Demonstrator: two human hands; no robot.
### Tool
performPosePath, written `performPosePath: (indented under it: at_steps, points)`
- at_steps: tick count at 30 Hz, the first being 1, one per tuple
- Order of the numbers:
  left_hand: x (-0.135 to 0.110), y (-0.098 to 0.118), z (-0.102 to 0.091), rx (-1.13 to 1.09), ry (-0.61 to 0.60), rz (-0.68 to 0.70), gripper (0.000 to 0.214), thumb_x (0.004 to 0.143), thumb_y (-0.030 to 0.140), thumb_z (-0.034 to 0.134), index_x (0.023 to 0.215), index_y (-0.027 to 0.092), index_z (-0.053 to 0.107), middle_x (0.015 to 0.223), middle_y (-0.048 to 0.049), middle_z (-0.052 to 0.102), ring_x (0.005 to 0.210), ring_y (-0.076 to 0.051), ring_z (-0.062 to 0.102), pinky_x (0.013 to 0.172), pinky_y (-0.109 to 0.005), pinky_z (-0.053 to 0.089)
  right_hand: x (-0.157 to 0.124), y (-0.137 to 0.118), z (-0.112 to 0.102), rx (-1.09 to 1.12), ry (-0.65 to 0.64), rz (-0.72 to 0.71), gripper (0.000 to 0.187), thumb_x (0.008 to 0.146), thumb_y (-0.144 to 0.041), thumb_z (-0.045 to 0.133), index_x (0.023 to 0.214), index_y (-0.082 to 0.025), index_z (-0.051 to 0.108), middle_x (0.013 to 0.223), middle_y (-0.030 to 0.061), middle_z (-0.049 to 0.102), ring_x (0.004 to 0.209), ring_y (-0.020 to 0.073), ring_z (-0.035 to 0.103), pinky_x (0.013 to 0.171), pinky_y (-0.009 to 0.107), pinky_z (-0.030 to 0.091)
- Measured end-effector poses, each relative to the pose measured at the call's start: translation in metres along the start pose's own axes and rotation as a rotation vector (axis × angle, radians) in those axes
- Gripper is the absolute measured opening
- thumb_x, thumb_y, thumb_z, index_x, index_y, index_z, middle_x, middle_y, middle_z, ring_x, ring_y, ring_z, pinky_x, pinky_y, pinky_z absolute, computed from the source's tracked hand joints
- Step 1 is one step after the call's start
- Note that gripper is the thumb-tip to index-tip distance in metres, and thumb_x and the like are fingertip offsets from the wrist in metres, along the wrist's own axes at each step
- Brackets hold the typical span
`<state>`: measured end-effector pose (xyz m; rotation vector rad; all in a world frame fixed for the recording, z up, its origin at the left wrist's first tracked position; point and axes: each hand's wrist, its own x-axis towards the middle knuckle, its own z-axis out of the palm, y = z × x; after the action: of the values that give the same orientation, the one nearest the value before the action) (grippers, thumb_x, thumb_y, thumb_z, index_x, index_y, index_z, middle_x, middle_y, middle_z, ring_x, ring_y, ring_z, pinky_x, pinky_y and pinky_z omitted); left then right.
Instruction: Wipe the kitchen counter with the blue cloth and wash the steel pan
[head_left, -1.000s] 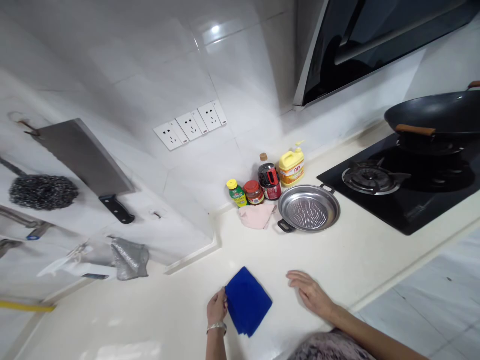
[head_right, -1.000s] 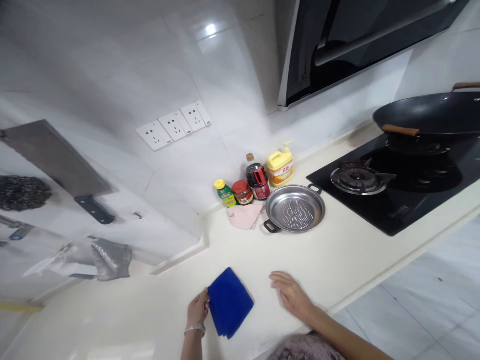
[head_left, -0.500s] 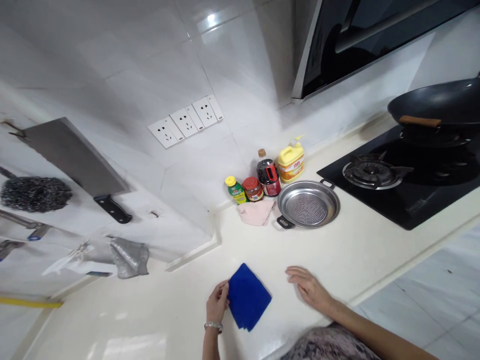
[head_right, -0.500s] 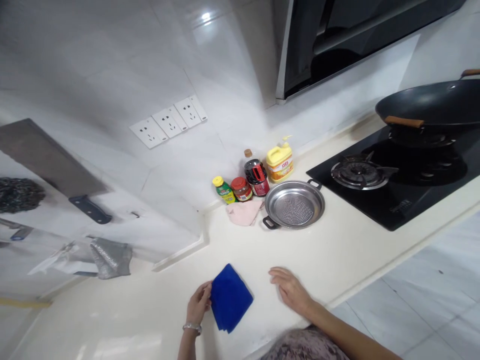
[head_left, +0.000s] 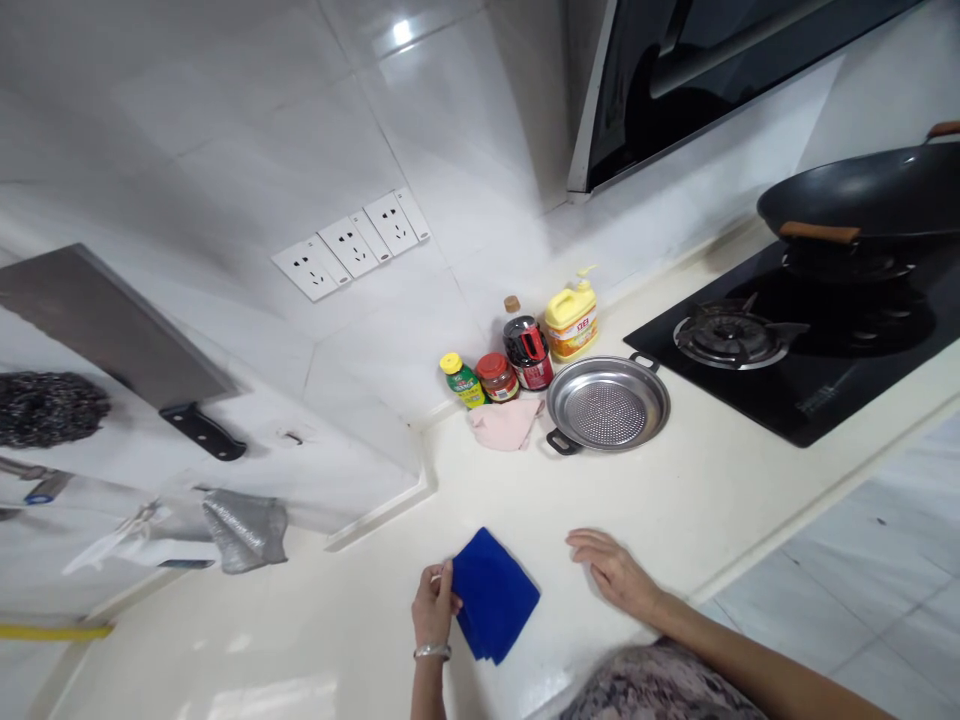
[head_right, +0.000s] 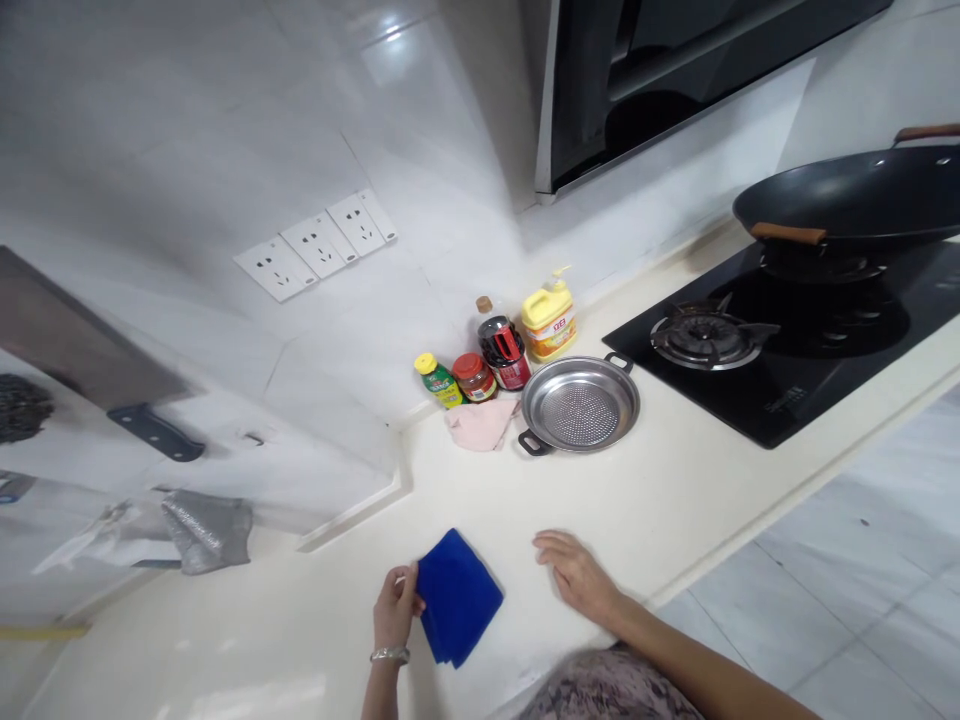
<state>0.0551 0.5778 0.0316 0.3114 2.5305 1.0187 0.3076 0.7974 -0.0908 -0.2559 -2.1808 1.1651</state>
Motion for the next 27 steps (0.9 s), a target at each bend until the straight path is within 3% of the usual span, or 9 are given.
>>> performPosePath:
  at_steps: [5,10,16,21,27]
  points:
    - [0.004,-0.012,0.002,0.114,0.015,-0.016,0.053,0.074,0.078,0.045,0.088,0.027,0.051,0.049,0.0034,0.063,0.052,-0.023,0.064,0.064,-0.036,0.052,0.0,0.0,0.0,-0.007,0.01,-0.006,0.041,0.081,0.001,0.041,0.104,-0.022,0.066,0.125,0.0086,0.07,0.124,0.0222,0.06,0.104,0.048,0.052]
    - [-0.007,-0.014,0.002,0.093,-0.026,-0.13,0.064,0.075,0.078,0.05,0.111,0.025,0.056,0.063,0.0007,0.07,0.059,-0.024,0.067,0.064,-0.038,0.054,0.0,0.0,0.0,-0.003,0.018,-0.019,0.043,0.079,0.002,0.041,0.104,-0.023,0.066,0.125,0.0085,0.07,0.124,0.0219,0.06,0.104,0.048,0.052]
    - [-0.023,-0.02,0.02,0.096,0.143,-0.059,0.061,0.075,0.059,0.057,0.125,0.023,0.052,0.09,-0.0052,0.074,0.092,-0.026,0.071,0.087,-0.038,0.053,0.0,-0.001,-0.002,-0.025,0.022,-0.03,0.041,0.082,0.001,0.039,0.103,-0.022,0.066,0.122,0.0093,0.071,0.122,0.0219,0.061,0.102,0.048,0.054]
    - [-0.029,-0.017,0.031,0.132,0.233,-0.135,0.058,0.082,0.056,0.051,0.13,0.024,0.048,0.102,-0.0066,0.072,0.084,-0.022,0.07,0.083,-0.037,0.052,-0.001,-0.003,-0.004,-0.011,0.013,-0.012,0.042,0.081,0.001,0.042,0.104,-0.023,0.067,0.125,0.0079,0.071,0.124,0.0221,0.061,0.104,0.048,0.052]
    - [-0.052,-0.009,0.026,0.129,0.272,-0.123,0.068,0.086,0.062,0.043,0.139,0.02,0.037,0.122,-0.0117,0.066,0.082,-0.02,0.068,0.077,-0.036,0.054,-0.001,-0.003,-0.003,-0.013,0.01,-0.019,0.043,0.08,0.002,0.041,0.104,-0.023,0.067,0.124,0.008,0.071,0.124,0.0216,0.061,0.105,0.048,0.052]
